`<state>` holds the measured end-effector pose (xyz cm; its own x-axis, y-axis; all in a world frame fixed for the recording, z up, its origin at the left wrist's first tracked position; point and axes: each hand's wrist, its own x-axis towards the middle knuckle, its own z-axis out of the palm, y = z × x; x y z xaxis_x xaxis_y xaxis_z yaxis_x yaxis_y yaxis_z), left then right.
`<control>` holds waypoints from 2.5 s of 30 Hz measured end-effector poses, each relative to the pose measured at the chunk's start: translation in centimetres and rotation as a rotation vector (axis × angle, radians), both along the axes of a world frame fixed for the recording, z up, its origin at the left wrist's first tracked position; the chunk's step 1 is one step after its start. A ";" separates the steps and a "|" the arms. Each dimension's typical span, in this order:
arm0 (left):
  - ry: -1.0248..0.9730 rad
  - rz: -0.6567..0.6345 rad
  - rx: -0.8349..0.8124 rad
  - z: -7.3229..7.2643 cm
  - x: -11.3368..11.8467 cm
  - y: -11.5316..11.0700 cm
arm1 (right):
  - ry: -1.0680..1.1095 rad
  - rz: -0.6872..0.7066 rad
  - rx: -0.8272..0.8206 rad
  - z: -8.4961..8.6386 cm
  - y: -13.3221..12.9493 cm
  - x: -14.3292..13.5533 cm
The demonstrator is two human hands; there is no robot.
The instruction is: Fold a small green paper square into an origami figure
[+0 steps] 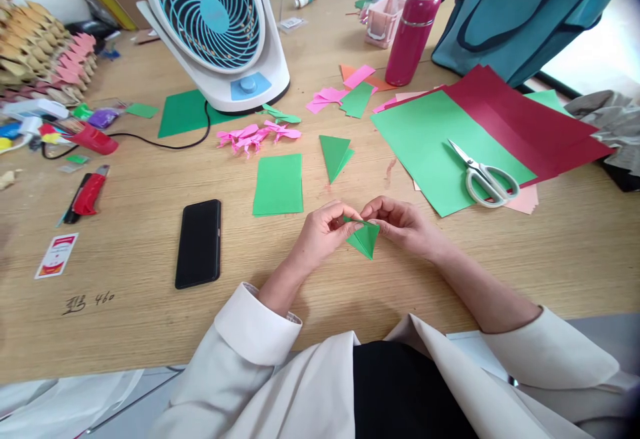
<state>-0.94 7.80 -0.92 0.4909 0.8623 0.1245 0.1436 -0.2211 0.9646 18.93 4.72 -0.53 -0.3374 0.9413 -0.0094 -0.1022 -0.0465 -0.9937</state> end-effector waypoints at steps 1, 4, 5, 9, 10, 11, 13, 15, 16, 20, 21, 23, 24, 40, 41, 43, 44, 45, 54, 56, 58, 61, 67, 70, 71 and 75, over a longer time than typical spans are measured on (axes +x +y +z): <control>-0.002 -0.003 -0.032 0.0 0.0 0.0 | 0.009 0.009 0.003 0.0 0.0 0.1; -0.013 -0.021 -0.112 0.1 -0.1 0.1 | 0.037 0.027 -0.006 -0.1 0.0 0.3; -0.019 -0.030 -0.132 0.2 -0.1 0.1 | 0.048 0.029 -0.012 -0.2 0.0 0.3; -0.052 -0.052 -0.195 0.3 -0.1 0.1 | 0.069 0.034 -0.039 -0.3 0.0 0.4; -0.062 -0.058 -0.216 0.3 0.0 0.1 | 0.068 0.042 -0.049 -0.3 0.0 0.4; -0.073 -0.063 -0.238 0.3 0.0 0.1 | 0.066 0.052 -0.058 -0.3 0.0 0.4; -0.100 -0.073 -0.275 0.3 0.0 0.1 | 0.065 0.074 -0.070 -0.3 -0.1 0.5; -0.125 -0.084 -0.299 0.4 0.0 0.1 | 0.076 0.089 -0.070 -0.3 -0.1 0.5; -0.131 -0.088 -0.305 0.5 0.0 0.1 | 0.084 0.092 -0.063 -0.3 -0.2 0.4; -0.116 -0.103 -0.323 0.7 -0.2 0.2 | 0.081 0.079 0.028 -0.2 -0.3 0.2; -0.109 -0.105 -0.324 0.7 -0.2 0.2 | 0.060 0.080 0.061 -0.1 -0.4 0.2; -0.099 -0.114 -0.320 0.7 -0.3 0.3 | -0.009 0.079 0.135 0.0 -0.5 0.3; -0.100 -0.119 -0.317 0.7 -0.3 0.3 | -0.054 0.078 0.175 0.1 -0.6 0.4; -0.106 -0.079 -0.314 0.0 0.1 -0.1 | -0.416 0.145 0.584 0.1 -0.3 0.9; -0.116 -0.086 -0.348 0.0 0.1 -0.1 | -0.408 0.139 0.593 0.1 -0.3 0.9; -0.128 -0.092 -0.407 -0.1 0.0 -0.1 | -0.419 0.143 0.601 0.1 -0.2 1.0; -0.135 -0.090 -0.423 -0.1 0.0 -0.1 | -0.429 0.148 0.603 0.2 -0.2 1.0; -0.144 -0.087 -0.433 0.0 0.0 -0.1 | -0.435 0.150 0.608 0.2 -0.1 1.1; -0.221 -0.110 -0.675 0.4 -0.2 -0.1 | -0.408 0.158 0.641 0.8 -0.1 1.5; -0.221 -0.112 -0.688 0.3 -0.2 -0.2 | -0.425 0.153 0.648 0.8 -0.1 1.6; -0.206 -0.118 -0.694 0.3 -0.2 -0.3 | -0.439 0.150 0.659 0.8 0.0 1.6; -0.175 -0.145 -0.707 0.5 -0.3 -0.4 | -0.441 0.158 0.647 0.8 0.0 1.7; -0.225 -0.234 -0.745 0.9 -0.2 -0.7 | -0.399 0.135 0.602 0.9 0.1 1.6; -0.253 -0.242 -0.747 0.9 0.0 -0.8 | -0.408 0.141 0.607 1.1 0.2 1.6; -0.255 -0.235 -0.740 0.9 0.1 -0.9 | -0.413 0.145 0.608 1.1 0.2 1.6; -0.237 -0.204 -0.689 0.9 0.3 -1.1 | -0.442 0.139 0.585 1.1 0.2 1.8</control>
